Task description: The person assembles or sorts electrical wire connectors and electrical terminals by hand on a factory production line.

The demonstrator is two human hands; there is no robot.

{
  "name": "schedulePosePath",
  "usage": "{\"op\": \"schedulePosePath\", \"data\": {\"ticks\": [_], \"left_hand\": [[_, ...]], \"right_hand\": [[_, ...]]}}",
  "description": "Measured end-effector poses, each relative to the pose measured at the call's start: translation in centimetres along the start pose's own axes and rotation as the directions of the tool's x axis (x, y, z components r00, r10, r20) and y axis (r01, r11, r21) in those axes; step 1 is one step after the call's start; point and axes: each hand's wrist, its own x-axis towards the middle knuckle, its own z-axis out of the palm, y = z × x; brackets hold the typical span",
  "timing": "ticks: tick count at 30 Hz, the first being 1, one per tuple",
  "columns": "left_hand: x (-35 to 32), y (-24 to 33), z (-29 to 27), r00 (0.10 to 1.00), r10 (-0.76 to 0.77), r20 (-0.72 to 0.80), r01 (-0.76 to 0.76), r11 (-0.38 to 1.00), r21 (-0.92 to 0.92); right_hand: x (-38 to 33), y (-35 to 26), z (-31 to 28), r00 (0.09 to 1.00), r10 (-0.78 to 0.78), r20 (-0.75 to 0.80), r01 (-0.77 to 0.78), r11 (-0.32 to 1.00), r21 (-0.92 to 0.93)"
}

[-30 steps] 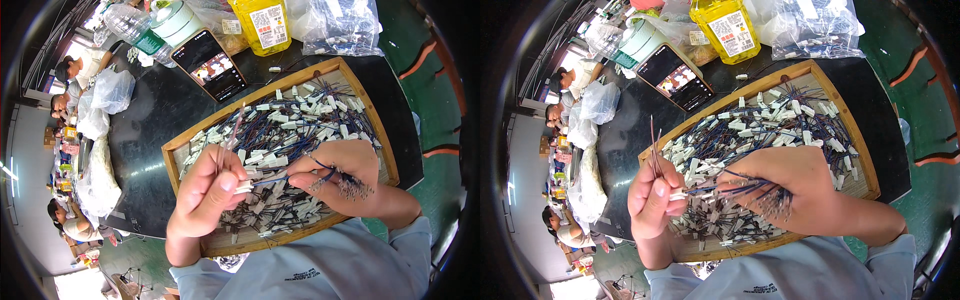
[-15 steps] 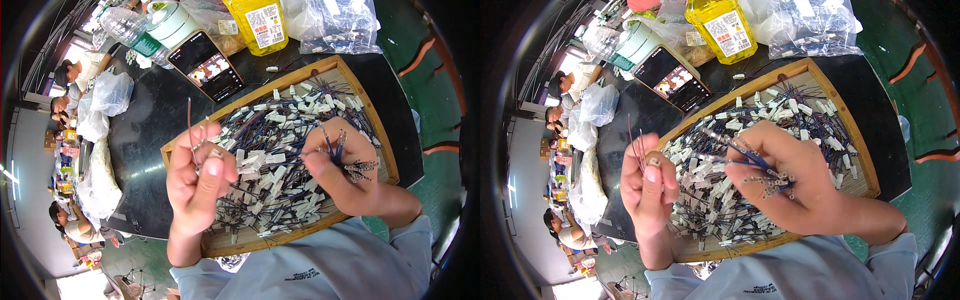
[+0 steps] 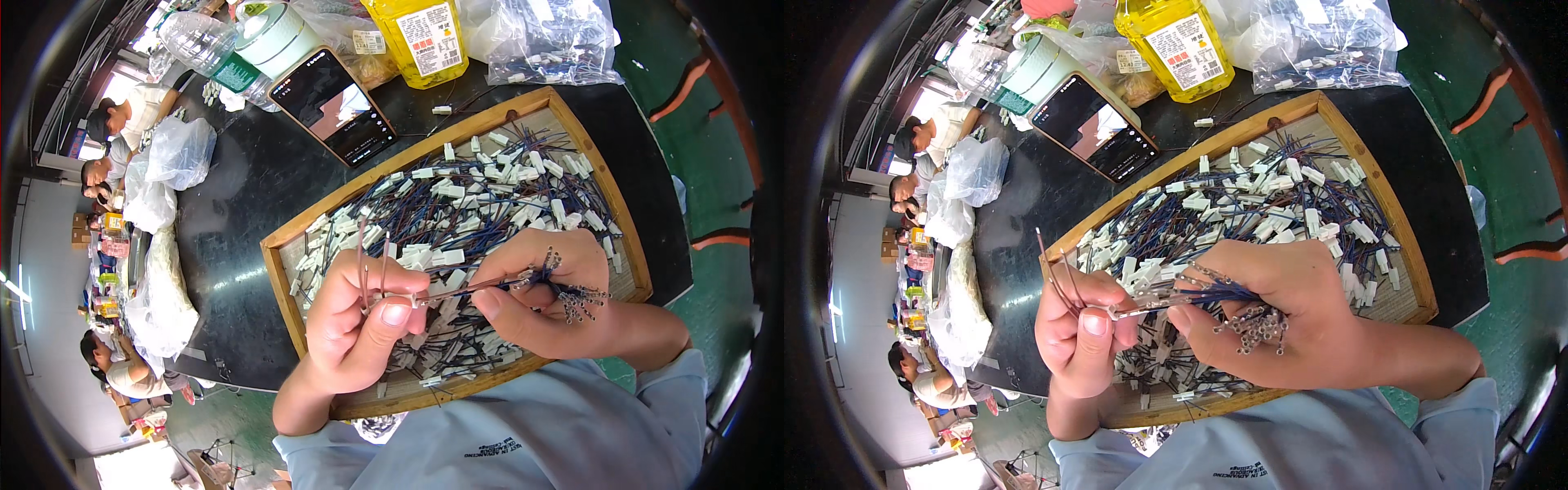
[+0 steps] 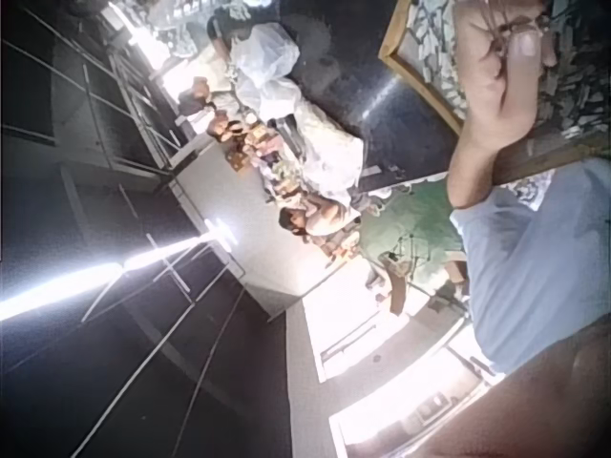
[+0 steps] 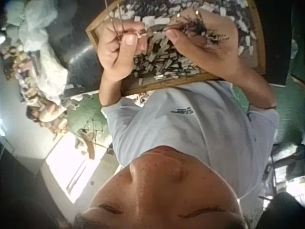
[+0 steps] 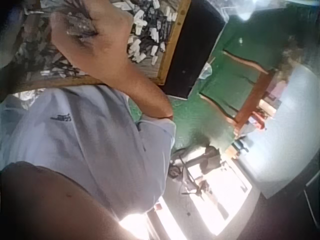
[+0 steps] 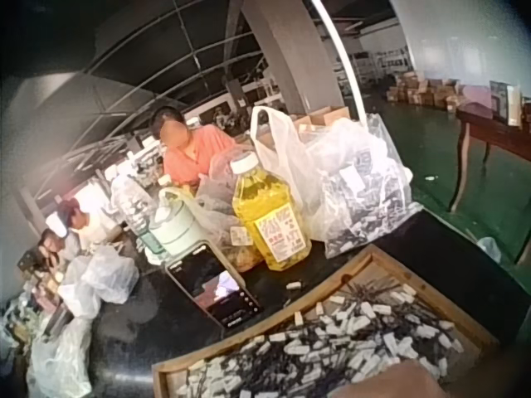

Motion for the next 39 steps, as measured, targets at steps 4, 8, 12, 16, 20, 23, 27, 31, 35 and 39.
{"op": "schedulePosePath", "data": {"ticks": [4,8,12,16,20,23,27,31,35,39], "left_hand": [[0.2,-0.2,0.1,0.994,0.105,-0.020,-0.102,0.987,0.121],[0.4,-0.2,0.3,0.994,0.099,-0.037,-0.094,0.990,0.102],[1.0,-0.3,0.5,0.977,0.214,0.019,-0.213,0.949,0.233],[1.2,-0.3,0.5,0.964,0.242,0.107,-0.264,0.887,0.378],[1.3,-0.1,0.4,0.954,0.255,0.159,-0.299,0.846,0.441],[1.3,-0.1,0.1,0.940,0.313,0.134,-0.339,0.826,0.451],[0.9,0.0,-0.2,0.888,0.449,-0.094,-0.331,0.770,0.546],[0.9,0.9,-0.6,0.890,0.456,0.006,-0.317,0.611,0.725],[0.2,0.1,-1.2,0.908,0.364,-0.205,-0.188,0.794,0.578],[1.3,0.1,-2.1,0.935,-0.019,-0.355,0.023,1.000,0.007]], "right_hand": [[0.0,-0.2,-0.2,0.997,0.079,-0.019,-0.078,0.995,0.056],[0.1,-0.1,-0.3,0.996,0.088,0.006,-0.088,0.993,0.083],[0.1,0.2,-0.2,0.999,0.028,0.029,-0.032,0.992,0.119],[-0.2,1.1,0.1,0.996,0.072,0.059,-0.086,0.953,0.290],[0.1,1.0,0.0,0.992,0.047,0.117,-0.077,0.960,0.270],[0.4,0.3,-0.1,0.978,0.149,0.146,-0.186,0.942,0.280],[0.2,0.5,-0.5,0.987,0.158,0.019,-0.159,0.969,0.188],[0.5,-0.5,0.1,0.970,0.211,-0.122,-0.177,0.954,0.243],[0.7,-0.6,-0.5,0.989,0.128,-0.068,-0.123,0.990,0.071],[0.7,0.0,-0.5,0.982,0.187,0.016,-0.187,0.982,0.019]]}}
